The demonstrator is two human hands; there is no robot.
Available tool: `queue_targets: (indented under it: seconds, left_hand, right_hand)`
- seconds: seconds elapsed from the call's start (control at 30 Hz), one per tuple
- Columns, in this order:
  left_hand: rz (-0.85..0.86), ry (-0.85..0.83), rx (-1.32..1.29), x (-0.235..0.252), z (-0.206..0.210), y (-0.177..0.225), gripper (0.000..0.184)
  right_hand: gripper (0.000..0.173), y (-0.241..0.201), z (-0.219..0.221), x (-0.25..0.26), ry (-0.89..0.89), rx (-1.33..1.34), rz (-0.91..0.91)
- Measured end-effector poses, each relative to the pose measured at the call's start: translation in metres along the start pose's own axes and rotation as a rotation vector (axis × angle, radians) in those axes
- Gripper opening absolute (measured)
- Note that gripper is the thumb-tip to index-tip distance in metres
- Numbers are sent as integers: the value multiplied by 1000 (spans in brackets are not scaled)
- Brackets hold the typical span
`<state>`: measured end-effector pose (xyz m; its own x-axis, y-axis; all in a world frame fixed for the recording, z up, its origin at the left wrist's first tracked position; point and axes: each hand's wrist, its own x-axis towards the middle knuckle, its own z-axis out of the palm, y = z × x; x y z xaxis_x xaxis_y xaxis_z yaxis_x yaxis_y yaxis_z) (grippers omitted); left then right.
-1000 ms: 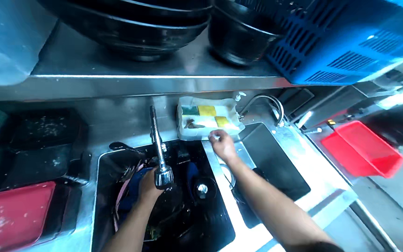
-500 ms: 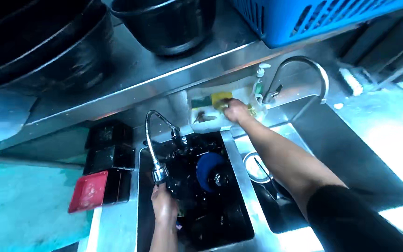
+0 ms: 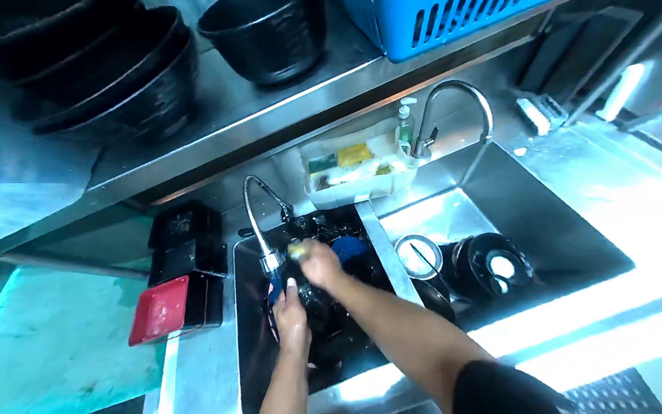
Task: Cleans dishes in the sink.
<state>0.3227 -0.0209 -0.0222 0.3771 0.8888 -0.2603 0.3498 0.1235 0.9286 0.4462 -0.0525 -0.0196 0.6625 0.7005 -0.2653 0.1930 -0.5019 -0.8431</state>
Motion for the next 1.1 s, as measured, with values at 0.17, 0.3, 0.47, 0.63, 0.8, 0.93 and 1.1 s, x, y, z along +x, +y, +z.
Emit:
queue_targets:
  seconds: [0.17, 0.3, 0.47, 0.63, 0.8, 0.93, 1.1]
  left_hand:
    - [-112, -57, -152, 13, -43, -33, 40]
    - [-200, -37, -524, 28, -78, -24, 46]
    - [-462, -146, -718, 54, -77, -55, 61]
    - [-204, -381, -85, 44, -79, -66, 62]
    - [-256, -557, -296, 17, -72, -23, 69]
    - [-421, -435, -486, 16, -92, -25, 46]
    - [-642, -539, -217, 2, -100, -44, 58]
  right_hand:
    - [37, -11, 50, -18, -44, -169, -51]
    - [47, 22, 45, -6, 18, 156, 311]
    - [49, 9, 83, -65, 492, 1216, 539]
    - [42, -23, 60, -75, 692, 908, 334]
    - [49, -62, 76, -88, 296, 415, 226]
    - [48, -31, 97, -101, -84, -281, 128]
    - [67, 29, 107, -73, -182, -558, 305]
